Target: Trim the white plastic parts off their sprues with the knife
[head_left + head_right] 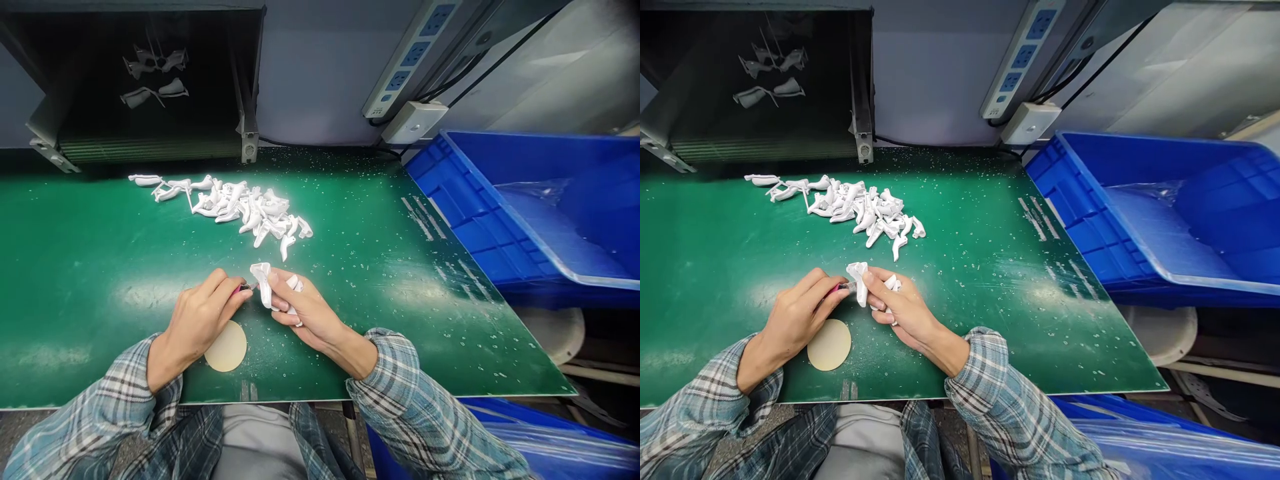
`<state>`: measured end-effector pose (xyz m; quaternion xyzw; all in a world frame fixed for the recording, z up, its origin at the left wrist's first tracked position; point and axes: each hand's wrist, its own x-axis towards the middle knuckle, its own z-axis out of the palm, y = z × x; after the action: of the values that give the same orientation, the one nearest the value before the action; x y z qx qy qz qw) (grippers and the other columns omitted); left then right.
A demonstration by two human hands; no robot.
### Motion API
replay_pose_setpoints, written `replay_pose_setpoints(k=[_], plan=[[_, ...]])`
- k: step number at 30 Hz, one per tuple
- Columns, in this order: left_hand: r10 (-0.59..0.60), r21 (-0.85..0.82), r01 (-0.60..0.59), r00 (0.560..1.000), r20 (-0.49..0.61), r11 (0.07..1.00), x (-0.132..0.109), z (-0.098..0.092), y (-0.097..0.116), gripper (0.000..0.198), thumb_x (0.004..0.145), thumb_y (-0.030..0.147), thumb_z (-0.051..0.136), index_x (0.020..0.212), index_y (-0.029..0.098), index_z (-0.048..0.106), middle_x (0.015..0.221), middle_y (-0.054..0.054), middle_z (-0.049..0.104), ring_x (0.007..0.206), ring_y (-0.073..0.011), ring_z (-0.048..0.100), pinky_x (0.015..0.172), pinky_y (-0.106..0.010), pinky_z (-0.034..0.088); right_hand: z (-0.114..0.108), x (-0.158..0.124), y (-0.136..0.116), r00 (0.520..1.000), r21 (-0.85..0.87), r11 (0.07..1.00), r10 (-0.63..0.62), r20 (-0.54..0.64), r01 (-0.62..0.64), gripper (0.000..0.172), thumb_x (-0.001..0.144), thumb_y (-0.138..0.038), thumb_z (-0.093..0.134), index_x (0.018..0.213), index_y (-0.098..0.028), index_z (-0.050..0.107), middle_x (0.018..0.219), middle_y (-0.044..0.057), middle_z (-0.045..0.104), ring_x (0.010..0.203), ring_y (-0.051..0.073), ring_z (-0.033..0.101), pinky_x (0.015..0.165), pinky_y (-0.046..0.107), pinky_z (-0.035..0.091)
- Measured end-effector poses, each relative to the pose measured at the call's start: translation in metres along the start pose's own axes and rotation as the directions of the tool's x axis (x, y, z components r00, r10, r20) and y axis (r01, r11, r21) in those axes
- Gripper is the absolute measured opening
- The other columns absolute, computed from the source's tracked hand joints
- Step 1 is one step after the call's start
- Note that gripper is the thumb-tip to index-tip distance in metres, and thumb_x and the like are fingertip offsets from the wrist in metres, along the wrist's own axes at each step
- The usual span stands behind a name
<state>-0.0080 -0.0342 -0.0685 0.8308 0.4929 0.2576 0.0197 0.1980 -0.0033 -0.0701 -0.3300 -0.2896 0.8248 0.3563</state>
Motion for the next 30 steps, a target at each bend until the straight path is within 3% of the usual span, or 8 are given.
replay_pose_setpoints(k=[5,9,11,14,17,21,26,30], plan=[[0.057,0.199,-0.024,0.985,-0.164,0.980,0.002,-0.005,-0.009,0.019,0.107,0.030,0.053,0.103,0.016,0.066,0.084,-0.003,0.068,0.066,-0.0118,0.058,0.059,-0.025,0.040,0.005,-0.001,0.001,1.000,0.032,0.999,0.020,-0.011,-0.019,0.038,0.080,-0.046,0.088,0.091,-0.014,0.069,0.065,-0.008,0.035,0.056,0.006,0.017,0.039,0.014,0.014],[-0.109,-0.006,0.112,0.949,-0.295,0.994,0.003,-0.013,-0.017,0.016,0.106,0.031,0.053,0.103,0.018,0.063,0.088,-0.004,0.067,0.075,-0.0126,0.060,0.068,-0.023,0.044,0.007,-0.002,0.004,0.996,0.019,0.997,0.080,0.025,-0.081,0.037,0.081,-0.045,0.087,0.092,-0.015,0.070,0.066,-0.007,0.038,0.056,0.006,0.020,0.040,0.014,0.015],[-0.258,-0.252,0.215,0.954,-0.155,0.944,0.003,-0.013,-0.014,0.017,0.103,0.036,0.058,0.099,0.020,0.059,0.082,-0.001,0.065,0.069,-0.0114,0.056,0.064,-0.023,0.044,0.007,-0.002,0.006,0.998,0.042,0.998,0.055,-0.001,-0.055,0.035,0.081,-0.042,0.087,0.098,-0.016,0.071,0.070,-0.006,0.042,0.056,0.006,0.022,0.040,0.013,0.016],[-0.370,-0.567,0.441,0.897,0.244,0.696,0.005,-0.010,-0.003,0.023,0.097,0.041,0.065,0.098,0.021,0.052,0.074,0.004,0.062,0.062,-0.0107,0.055,0.058,-0.021,0.043,0.004,-0.002,0.008,0.999,0.042,0.999,-0.020,-0.039,0.022,0.039,0.081,-0.035,0.088,0.112,-0.020,0.072,0.071,-0.006,0.046,0.056,0.005,0.026,0.040,0.013,0.019],[-0.408,-0.672,0.498,0.861,0.304,0.549,0.009,-0.010,0.001,0.020,0.099,0.040,0.061,0.100,0.020,0.055,0.077,0.003,0.062,0.067,-0.0116,0.057,0.062,-0.022,0.046,0.001,-0.002,0.007,1.000,-0.005,1.000,-0.009,0.001,0.009,0.045,0.084,-0.036,0.085,0.123,-0.021,0.071,0.067,-0.006,0.048,0.053,0.005,0.028,0.038,0.013,0.019],[-0.375,-0.593,0.391,0.914,0.157,0.704,0.009,-0.014,-0.005,0.017,0.101,0.035,0.059,0.105,0.020,0.067,0.088,-0.001,0.065,0.072,-0.0122,0.056,0.067,-0.023,0.046,0.002,-0.002,0.006,0.995,-0.007,0.996,0.085,0.060,-0.084,0.039,0.086,-0.044,0.082,0.114,-0.018,0.073,0.080,0.002,0.063,0.051,0.003,0.029,0.037,0.013,0.019],[-0.193,-0.422,0.178,0.981,0.007,0.889,0.005,-0.015,-0.014,0.031,0.108,0.031,0.046,0.132,0.024,0.065,0.081,0.000,0.059,0.073,-0.0141,0.051,0.069,-0.025,0.042,0.003,-0.001,0.005,0.983,0.060,0.984,0.165,0.084,-0.170,0.040,0.081,-0.039,0.089,0.109,-0.015,0.074,0.080,0.000,0.057,0.053,0.002,0.027,0.037,0.010,0.018],[-0.234,-0.382,0.264,0.964,0.125,0.885,0.002,-0.014,-0.015,0.025,0.110,0.033,0.039,0.116,0.021,0.060,0.075,0.003,0.059,0.060,-0.0116,0.049,0.059,-0.023,0.040,0.002,-0.001,0.002,0.987,0.106,0.984,0.133,0.089,-0.142,0.034,0.083,-0.039,0.087,0.106,-0.016,0.074,0.087,0.001,0.057,0.053,0.002,0.024,0.035,0.009,0.018]])
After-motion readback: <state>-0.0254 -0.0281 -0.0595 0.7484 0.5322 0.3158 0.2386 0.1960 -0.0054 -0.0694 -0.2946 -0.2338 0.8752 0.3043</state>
